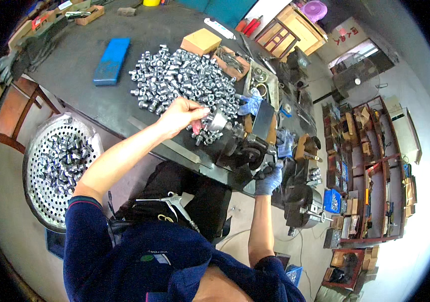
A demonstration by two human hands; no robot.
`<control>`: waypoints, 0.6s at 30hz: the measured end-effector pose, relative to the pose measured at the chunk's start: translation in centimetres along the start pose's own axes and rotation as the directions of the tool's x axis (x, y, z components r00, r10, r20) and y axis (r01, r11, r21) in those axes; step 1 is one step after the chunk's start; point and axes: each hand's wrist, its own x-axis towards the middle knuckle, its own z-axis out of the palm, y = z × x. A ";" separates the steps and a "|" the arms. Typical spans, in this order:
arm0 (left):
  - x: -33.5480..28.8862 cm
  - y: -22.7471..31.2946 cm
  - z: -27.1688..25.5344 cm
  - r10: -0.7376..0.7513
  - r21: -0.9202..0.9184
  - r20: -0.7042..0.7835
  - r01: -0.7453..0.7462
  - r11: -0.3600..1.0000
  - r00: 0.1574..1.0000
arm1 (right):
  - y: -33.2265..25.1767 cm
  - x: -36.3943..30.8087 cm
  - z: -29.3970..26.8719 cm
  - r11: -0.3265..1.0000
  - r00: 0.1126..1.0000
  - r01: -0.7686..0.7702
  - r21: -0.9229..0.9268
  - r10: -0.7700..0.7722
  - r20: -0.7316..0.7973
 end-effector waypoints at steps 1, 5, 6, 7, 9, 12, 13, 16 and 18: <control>-0.1 -0.1 0.1 0.015 0.042 -0.008 -0.015 0.999 1.000 | -0.2 -0.2 -0.1 0.996 0.998 0.012 -0.091 -0.017 -0.060; 0.2 0.6 0.1 0.026 -0.002 0.028 -0.026 1.000 0.999 | -1.6 -2.0 0.6 0.990 0.998 0.028 -0.138 -0.035 -0.050; 0.1 0.7 0.1 0.044 -0.026 0.030 -0.043 0.999 0.999 | -2.3 -2.2 0.8 0.991 0.999 0.037 -0.129 -0.040 -0.016; 0.0 0.7 0.2 0.053 -0.050 0.036 -0.051 0.997 0.998 | -3.1 -2.6 0.7 0.992 0.999 0.041 -0.121 -0.040 0.009; 0.3 0.3 0.0 0.035 -0.067 0.048 -0.032 0.997 0.998 | -4.6 -3.0 1.0 0.994 0.995 0.067 -0.084 -0.061 0.076; 0.5 -0.2 -0.2 0.050 -0.052 0.049 -0.047 0.998 0.998 | -6.7 -4.0 3.4 0.990 0.984 0.120 -0.077 -0.109 0.139; 0.5 -0.3 0.0 0.065 -0.047 0.040 -0.064 0.997 0.997 | -6.8 -3.3 3.4 0.980 0.981 0.154 -0.124 -0.137 0.134; -0.5 -0.2 0.3 0.102 0.011 0.016 -0.103 0.995 0.995 | -7.9 -1.0 5.4 0.970 0.945 0.238 -0.059 -0.217 0.246; -0.7 0.0 0.4 0.161 0.083 0.022 -0.163 0.983 0.987 | -7.2 2.2 7.5 0.987 0.969 0.158 -0.006 -0.154 0.194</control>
